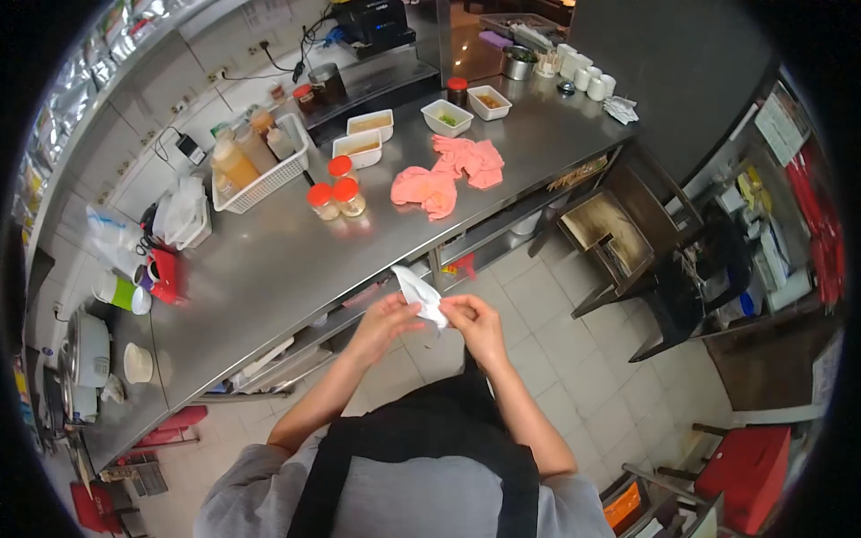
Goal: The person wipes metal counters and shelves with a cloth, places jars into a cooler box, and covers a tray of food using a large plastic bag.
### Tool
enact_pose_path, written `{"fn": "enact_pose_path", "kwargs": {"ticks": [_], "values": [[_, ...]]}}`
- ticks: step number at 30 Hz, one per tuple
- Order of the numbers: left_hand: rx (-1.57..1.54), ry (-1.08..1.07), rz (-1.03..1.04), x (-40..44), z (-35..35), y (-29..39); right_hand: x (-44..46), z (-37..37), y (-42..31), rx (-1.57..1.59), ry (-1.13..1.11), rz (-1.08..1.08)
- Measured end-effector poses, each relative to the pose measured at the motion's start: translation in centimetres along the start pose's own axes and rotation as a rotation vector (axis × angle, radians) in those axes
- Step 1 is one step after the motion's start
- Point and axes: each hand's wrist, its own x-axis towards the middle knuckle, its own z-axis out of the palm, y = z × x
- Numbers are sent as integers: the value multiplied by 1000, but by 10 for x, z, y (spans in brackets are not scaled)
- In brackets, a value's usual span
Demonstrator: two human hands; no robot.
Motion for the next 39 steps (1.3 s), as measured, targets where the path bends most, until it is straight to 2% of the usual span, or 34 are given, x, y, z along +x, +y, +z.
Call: {"fn": "enact_pose_path", "kwargs": {"ticks": [4, 7, 10, 14, 17, 20, 21, 24, 27, 28, 29, 30, 32, 36, 38, 39], "values": [[-38, 175, 70, 55, -3, 23, 85, -13, -11, 126, -199, 17], [-107, 262, 140, 85, -8, 34, 133, -6, -30, 66, -396, -94], [-192, 366, 226, 105, -10, 43, 174, 5, -43, -251, -504, -323], [-188, 578, 368, 114, -1, 63, 225, 24, -49, -107, -651, -89], [-73, 704, 408, 112, -19, 65, 252, 38, -46, -178, -852, -66], [-37, 762, 372, 106, -40, 62, 267, 47, -44, -159, -928, 34], [-46, 800, 368, 104, -37, 70, 270, 48, -43, -157, -952, -32], [-42, 822, 354, 101, -64, 56, 283, 44, -37, -66, -962, 189], [-92, 858, 370, 96, -106, 45, 311, 30, -43, -60, -767, 96], [-37, 930, 316, 95, -121, 41, 319, 24, -52, -56, -693, 80], [19, 1006, 268, 96, -135, 37, 326, 16, -83, -188, -632, 141], [76, 1084, 227, 103, -134, 45, 341, 9, -89, -214, -579, -5], [371, 1182, 365, 118, -120, 54, 370, -5, -101, -261, -478, -298], [984, 1347, 600, 166, -42, 100, 416, -37, -128, -298, -622, -336], [317, 727, 371, 214, -20, 100, 429, -42, -136, -198, -709, -385], [44, 580, 411, 245, 2, 107, 436, -46, -141, -138, -722, -363]]}}
